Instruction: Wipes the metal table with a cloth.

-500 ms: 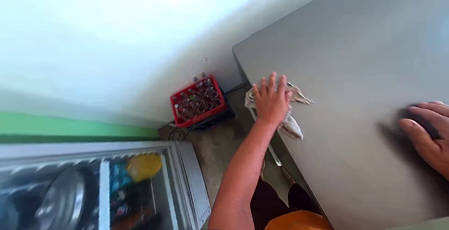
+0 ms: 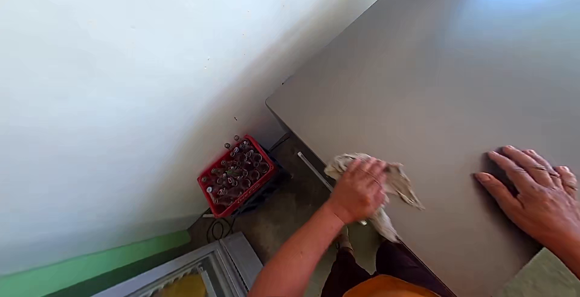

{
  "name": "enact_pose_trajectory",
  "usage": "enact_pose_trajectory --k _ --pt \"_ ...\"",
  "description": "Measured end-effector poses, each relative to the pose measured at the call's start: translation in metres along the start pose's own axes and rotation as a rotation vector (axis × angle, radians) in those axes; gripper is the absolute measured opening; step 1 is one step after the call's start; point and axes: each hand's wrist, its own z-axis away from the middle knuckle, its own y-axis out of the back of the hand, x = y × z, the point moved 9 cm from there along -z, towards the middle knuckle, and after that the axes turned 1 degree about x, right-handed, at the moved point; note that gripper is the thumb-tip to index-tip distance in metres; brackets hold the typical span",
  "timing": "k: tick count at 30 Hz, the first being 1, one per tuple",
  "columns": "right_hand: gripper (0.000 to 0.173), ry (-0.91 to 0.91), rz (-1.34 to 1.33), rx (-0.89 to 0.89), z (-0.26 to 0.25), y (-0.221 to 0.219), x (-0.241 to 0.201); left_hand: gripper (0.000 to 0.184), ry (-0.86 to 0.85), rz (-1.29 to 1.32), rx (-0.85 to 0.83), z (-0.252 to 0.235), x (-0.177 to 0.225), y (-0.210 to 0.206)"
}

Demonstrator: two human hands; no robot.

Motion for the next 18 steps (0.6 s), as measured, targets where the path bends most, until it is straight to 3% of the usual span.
enact_pose_trajectory --k 4,6,7,9,12,14,16,18 --pt "0.070 0.012 0.006 0.068 0.000 0.001 0.002 0.042 0.399 -0.188 -0.189 -0.025 -0.148 0.027" --pt "0.069 0.012 0.009 0.086 -0.001 0.002 0.002 0.048 0.557 -0.266 -0.216 -0.037 -0.186 0.033" --pt "0.068 0.010 0.012 0.091 -0.001 0.003 0.003 0.052 0.595 -0.282 -0.225 -0.042 -0.182 0.027" --pt "0.068 0.005 0.010 0.089 -0.002 0.002 0.003 0.061 0.526 -0.234 -0.258 -0.049 -0.129 -0.001" --pt "0.067 -0.001 0.004 0.097 -0.003 0.003 0.002 0.057 0.184 -0.007 -0.409 -0.040 0.007 -0.050" --pt "0.066 0.003 0.004 0.108 -0.003 0.004 0.001 0.050 -0.003 0.096 -0.393 -0.036 0.051 -0.054" --pt "0.065 0.004 0.013 0.108 -0.004 0.004 0.003 0.044 0.027 0.063 -0.315 -0.047 0.016 -0.038" --pt "0.065 0.008 0.017 0.112 -0.004 0.004 0.002 0.044 0.236 -0.089 -0.232 -0.060 -0.074 -0.011"
